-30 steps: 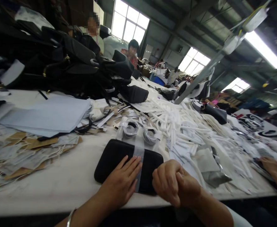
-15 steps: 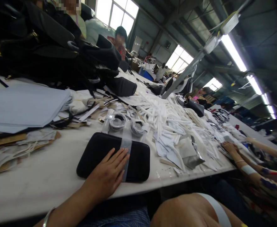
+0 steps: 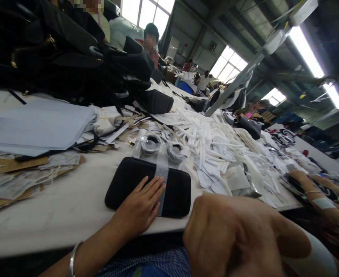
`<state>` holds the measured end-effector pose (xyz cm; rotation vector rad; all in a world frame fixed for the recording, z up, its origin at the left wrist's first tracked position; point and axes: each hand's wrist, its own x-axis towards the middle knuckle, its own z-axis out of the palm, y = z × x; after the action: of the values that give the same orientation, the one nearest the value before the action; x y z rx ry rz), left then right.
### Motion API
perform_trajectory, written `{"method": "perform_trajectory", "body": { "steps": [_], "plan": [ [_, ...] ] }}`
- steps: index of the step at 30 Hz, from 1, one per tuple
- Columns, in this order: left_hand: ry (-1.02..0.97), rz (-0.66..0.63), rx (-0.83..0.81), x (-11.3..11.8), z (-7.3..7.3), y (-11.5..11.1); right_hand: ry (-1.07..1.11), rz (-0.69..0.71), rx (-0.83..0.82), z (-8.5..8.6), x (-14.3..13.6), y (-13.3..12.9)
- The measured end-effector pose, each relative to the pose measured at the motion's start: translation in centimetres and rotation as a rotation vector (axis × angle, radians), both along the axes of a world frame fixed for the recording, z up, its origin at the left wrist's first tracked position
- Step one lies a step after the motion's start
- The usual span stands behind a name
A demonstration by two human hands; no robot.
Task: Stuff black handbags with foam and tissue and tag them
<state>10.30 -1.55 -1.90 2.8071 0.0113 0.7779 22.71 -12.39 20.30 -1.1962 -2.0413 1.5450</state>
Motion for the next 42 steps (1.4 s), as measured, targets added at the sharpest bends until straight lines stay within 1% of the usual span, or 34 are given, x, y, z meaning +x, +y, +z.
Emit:
{"method": "perform_trajectory", "body": {
  "steps": [1, 2, 4, 6, 8, 9, 11, 15, 20, 24, 27, 32, 37, 42],
  "plan": [
    [0.008, -0.006, -0.003, 0.0, 0.1, 0.0, -0.059, -0.057, -0.011, -0.5, 0.3, 0.7],
    [0.016, -0.013, -0.008, 0.0, 0.1, 0.0, -0.157, -0.084, -0.007, -1.0, 0.8, 1.5],
    [0.017, -0.022, -0.024, -0.1, 0.1, 0.0, -0.45, -0.087, 0.037, -2.3, 2.1, 3.3],
    [0.009, -0.023, -0.04, -0.1, 0.1, 0.0, -0.771, -0.049, 0.106, -3.7, 3.6, 5.2],
    [0.016, -0.021, -0.048, -0.1, 0.1, 0.0, -1.009, -0.001, 0.17, -4.9, 5.0, 6.9],
    [0.026, -0.017, -0.052, -0.1, 0.1, 0.0, -1.09, 0.021, 0.191, -5.4, 5.5, 7.6],
    [0.048, -0.003, -0.065, -0.2, 0.2, 0.0, -1.178, 0.074, 0.198, -6.3, 6.3, 8.8],
    [0.016, 0.031, -0.132, -0.2, 0.3, -0.1, -1.233, 0.169, 0.19, -7.5, 6.7, 10.1],
    [-0.014, 0.034, -0.143, -0.3, 0.1, -0.2, -1.333, 0.246, 0.317, -8.4, 6.1, 11.1],
    [0.011, 0.013, -0.104, -0.3, 0.1, -0.1, -1.357, 0.321, 0.328, -8.4, 5.3, 11.9],
    [0.026, 0.018, -0.081, -0.3, 0.2, -0.2, -1.386, 0.336, 0.32, -8.3, 4.8, 12.2],
    [0.02, 0.032, -0.073, -0.2, 0.2, -0.2, -1.389, 0.35, 0.353, -8.5, 4.8, 12.6],
    [0.007, 0.041, -0.05, -0.3, 0.3, -0.2, -1.388, 0.403, 0.306, -8.5, 5.0, 13.3],
    [0.002, 0.054, -0.016, -0.3, 0.2, -0.2, -1.38, 0.43, 0.24, -7.9, 4.9, 13.8]
  ]
}}
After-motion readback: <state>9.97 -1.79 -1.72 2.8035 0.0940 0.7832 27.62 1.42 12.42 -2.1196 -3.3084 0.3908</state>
